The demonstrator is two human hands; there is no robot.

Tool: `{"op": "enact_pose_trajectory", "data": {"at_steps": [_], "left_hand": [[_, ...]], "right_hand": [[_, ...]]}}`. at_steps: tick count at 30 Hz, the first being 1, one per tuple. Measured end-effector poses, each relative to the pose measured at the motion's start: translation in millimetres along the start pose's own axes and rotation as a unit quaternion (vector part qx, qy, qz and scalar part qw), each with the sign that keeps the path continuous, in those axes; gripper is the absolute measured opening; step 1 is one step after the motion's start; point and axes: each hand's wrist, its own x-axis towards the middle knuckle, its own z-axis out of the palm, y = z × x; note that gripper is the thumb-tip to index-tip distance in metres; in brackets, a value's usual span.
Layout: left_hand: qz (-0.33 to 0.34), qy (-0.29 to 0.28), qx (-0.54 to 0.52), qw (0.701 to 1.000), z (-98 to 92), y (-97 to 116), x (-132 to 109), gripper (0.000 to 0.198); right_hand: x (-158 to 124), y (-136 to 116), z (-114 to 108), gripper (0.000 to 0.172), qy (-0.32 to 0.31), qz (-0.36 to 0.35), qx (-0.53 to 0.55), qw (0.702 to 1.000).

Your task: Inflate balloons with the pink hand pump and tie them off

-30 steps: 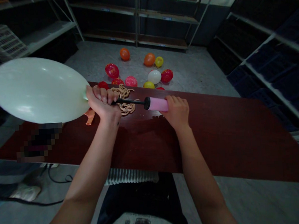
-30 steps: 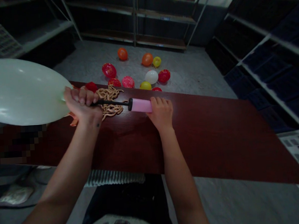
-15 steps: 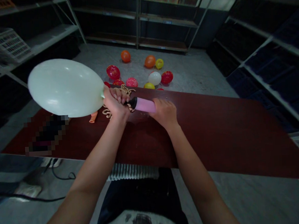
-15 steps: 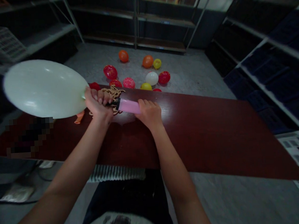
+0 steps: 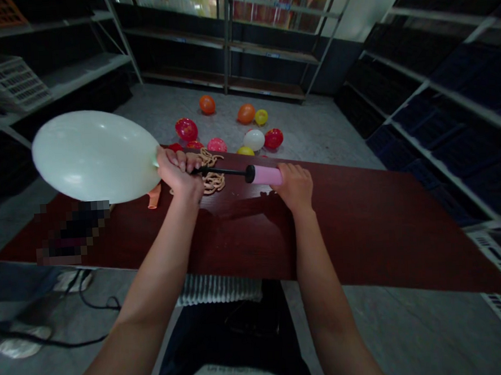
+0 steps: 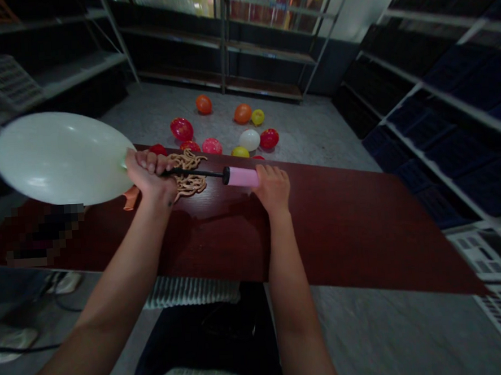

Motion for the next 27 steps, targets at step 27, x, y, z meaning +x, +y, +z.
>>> {"op": "enact_pose_trajectory", "data": {"at_steps": [27], "left_hand": [[-0.033,-0.046,0.061,0.997,-4.8,-28.7,-19.5,0.064]], "right_hand": [[-0.8,-53.8,-3.3,0.026,-0.024,-0.085,0.079,0.993]]}}
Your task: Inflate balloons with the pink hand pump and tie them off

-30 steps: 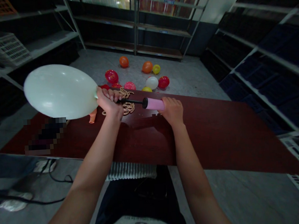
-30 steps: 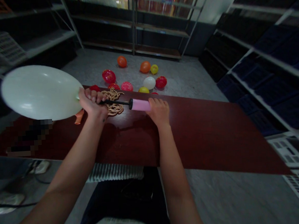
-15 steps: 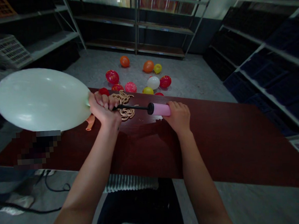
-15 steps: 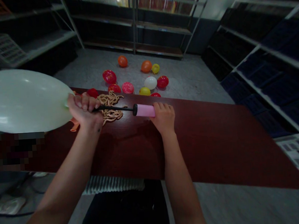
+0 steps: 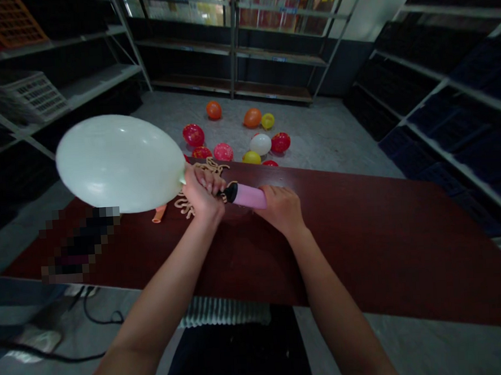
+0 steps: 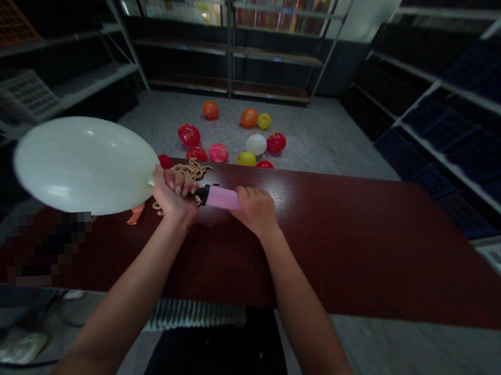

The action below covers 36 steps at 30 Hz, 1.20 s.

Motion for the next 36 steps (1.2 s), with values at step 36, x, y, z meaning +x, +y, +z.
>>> {"op": "enact_pose_trajectory", "data": {"at_steps": [36], "left_hand": [[-0.004,-0.001,0.004,1.000,1.8,9.2,-1.1,0.062]], "right_hand": [[-1.6,4.9,-9.0,0.020,-0.010,0.006,-0.024,1.000]]}}
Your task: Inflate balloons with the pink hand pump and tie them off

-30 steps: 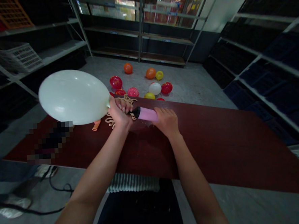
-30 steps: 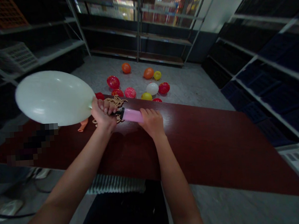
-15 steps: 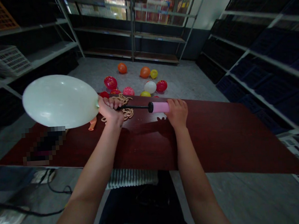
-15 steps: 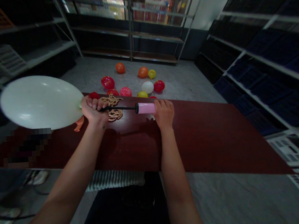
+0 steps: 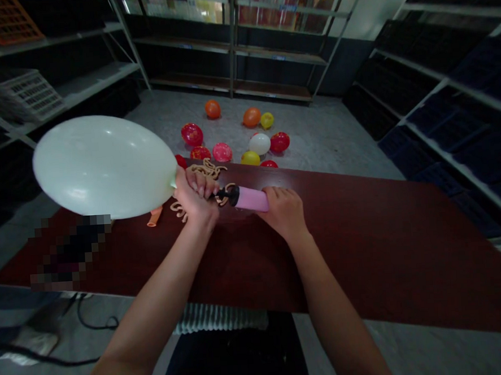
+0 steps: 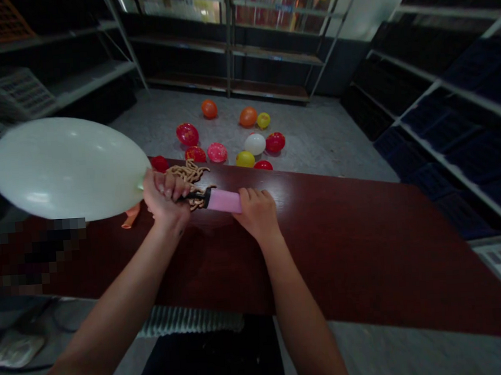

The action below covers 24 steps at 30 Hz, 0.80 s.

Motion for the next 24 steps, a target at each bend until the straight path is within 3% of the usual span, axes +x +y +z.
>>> {"op": "enact_pose_trajectory", "data": {"at_steps": [5,14,24], "left_hand": [[-0.017,0.009,0.007,1.000,-6.8,-8.4,5.1,0.061],[-0.005,0.035,-0.008,0.999,-8.9,-2.5,18.2,0.058],[0.031,0.051,-0.036,0.998,-11.7,2.3,23.7,0.050]], "right_hand": [[0.5,-13.2,5.3,0.020,-0.018,-0.010,0.019,1.000],[9.3,-6.9,14.7,0.031,0.012,-0.003,0.026,1.000],[-6.5,42.8,16.0,0.033,0.019,0.052,-0.031,0.998]]}}
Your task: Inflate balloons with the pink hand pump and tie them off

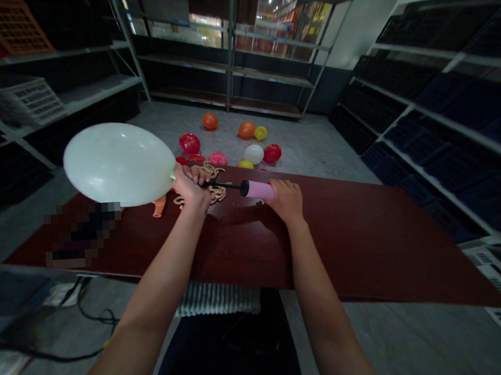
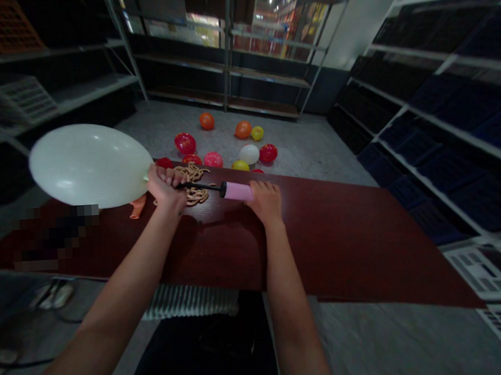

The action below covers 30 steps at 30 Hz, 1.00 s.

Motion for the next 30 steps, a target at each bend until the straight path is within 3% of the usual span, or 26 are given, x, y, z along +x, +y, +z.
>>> {"op": "enact_pose_trajectory", "data": {"at_steps": [5,11,22,30], "left_hand": [[0.001,-0.005,-0.005,1.000,0.8,8.4,1.0,0.049],[0.005,-0.006,-0.020,1.000,2.0,13.6,-1.6,0.052],[-0.021,-0.045,0.017,0.999,3.5,-10.3,-26.1,0.060],[-0.052,-0.042,0.000,0.998,-0.2,-6.6,-13.4,0.058]], "right_hand": [[-3.5,14.5,-3.3,0.032,0.016,0.032,-0.010,0.999],[-3.6,9.5,-2.4,0.029,0.003,0.032,0.001,0.999],[0.2,-38.8,-15.5,0.026,-0.044,-0.045,0.035,0.997],[4.9,-52.9,-14.4,0.027,-0.010,-0.060,0.045,0.997]]}}
